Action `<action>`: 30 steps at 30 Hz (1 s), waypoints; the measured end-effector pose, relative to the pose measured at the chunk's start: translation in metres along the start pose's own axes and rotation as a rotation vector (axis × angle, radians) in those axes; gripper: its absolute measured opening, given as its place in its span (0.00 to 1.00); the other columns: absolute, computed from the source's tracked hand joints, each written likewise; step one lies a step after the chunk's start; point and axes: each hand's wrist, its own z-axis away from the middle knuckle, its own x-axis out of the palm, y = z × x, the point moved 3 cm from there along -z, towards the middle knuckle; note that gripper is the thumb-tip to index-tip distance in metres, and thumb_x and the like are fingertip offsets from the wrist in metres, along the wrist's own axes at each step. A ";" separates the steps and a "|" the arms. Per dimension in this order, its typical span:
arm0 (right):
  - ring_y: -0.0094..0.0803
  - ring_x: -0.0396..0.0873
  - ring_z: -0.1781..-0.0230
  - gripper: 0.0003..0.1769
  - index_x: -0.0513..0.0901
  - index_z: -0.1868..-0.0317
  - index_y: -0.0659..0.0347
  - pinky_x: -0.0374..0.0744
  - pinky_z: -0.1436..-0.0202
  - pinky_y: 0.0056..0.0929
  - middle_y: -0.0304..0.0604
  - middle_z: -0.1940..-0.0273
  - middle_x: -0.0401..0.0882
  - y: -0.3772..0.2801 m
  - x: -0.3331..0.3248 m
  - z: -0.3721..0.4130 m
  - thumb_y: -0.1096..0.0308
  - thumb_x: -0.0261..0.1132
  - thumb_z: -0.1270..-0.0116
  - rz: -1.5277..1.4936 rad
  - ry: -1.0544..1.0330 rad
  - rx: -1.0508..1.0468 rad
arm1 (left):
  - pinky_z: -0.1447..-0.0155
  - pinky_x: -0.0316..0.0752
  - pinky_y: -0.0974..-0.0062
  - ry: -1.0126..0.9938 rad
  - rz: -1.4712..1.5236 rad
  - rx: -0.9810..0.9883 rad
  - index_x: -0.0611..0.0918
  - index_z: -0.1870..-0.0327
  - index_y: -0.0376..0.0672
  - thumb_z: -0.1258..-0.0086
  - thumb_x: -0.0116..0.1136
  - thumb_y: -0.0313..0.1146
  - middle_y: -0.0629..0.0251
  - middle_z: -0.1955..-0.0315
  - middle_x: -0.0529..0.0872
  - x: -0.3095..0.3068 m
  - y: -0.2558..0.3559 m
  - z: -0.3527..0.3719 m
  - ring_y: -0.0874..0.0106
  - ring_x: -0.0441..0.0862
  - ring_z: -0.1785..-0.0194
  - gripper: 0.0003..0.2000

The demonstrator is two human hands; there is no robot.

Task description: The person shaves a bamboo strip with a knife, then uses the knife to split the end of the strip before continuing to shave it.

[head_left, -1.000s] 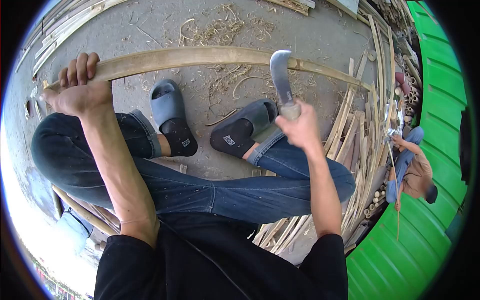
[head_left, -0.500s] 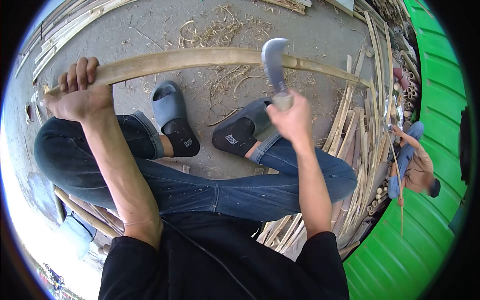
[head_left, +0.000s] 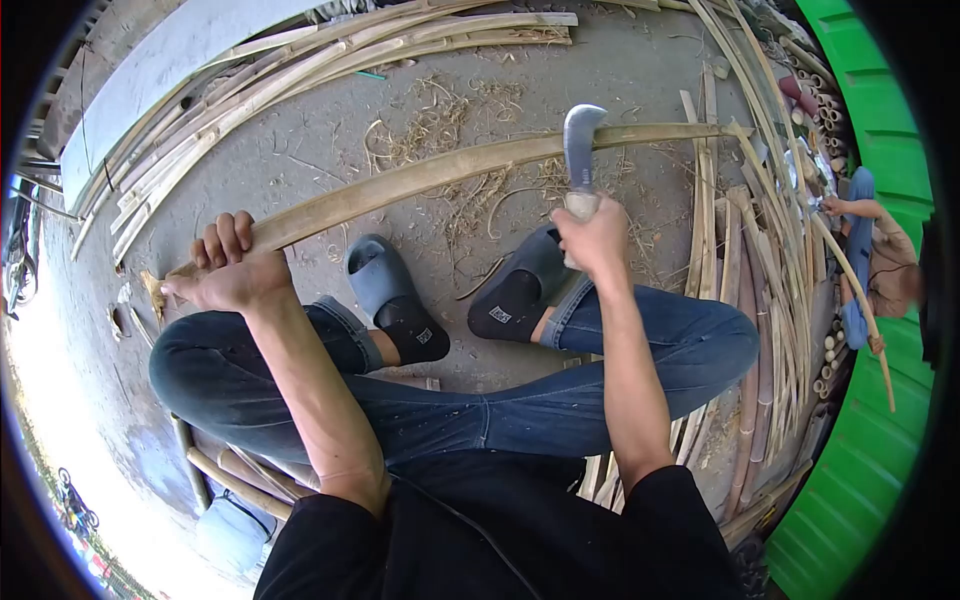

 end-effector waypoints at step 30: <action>0.28 0.83 0.82 0.12 0.82 0.62 0.69 0.80 0.77 0.30 0.44 0.76 0.83 0.028 -0.032 -0.016 0.69 0.71 0.40 -0.275 0.217 -0.009 | 0.32 0.66 0.56 -0.123 -0.116 -0.107 0.75 0.47 0.42 0.24 0.25 0.73 0.57 0.52 0.79 0.010 0.004 -0.005 0.59 0.74 0.45 0.39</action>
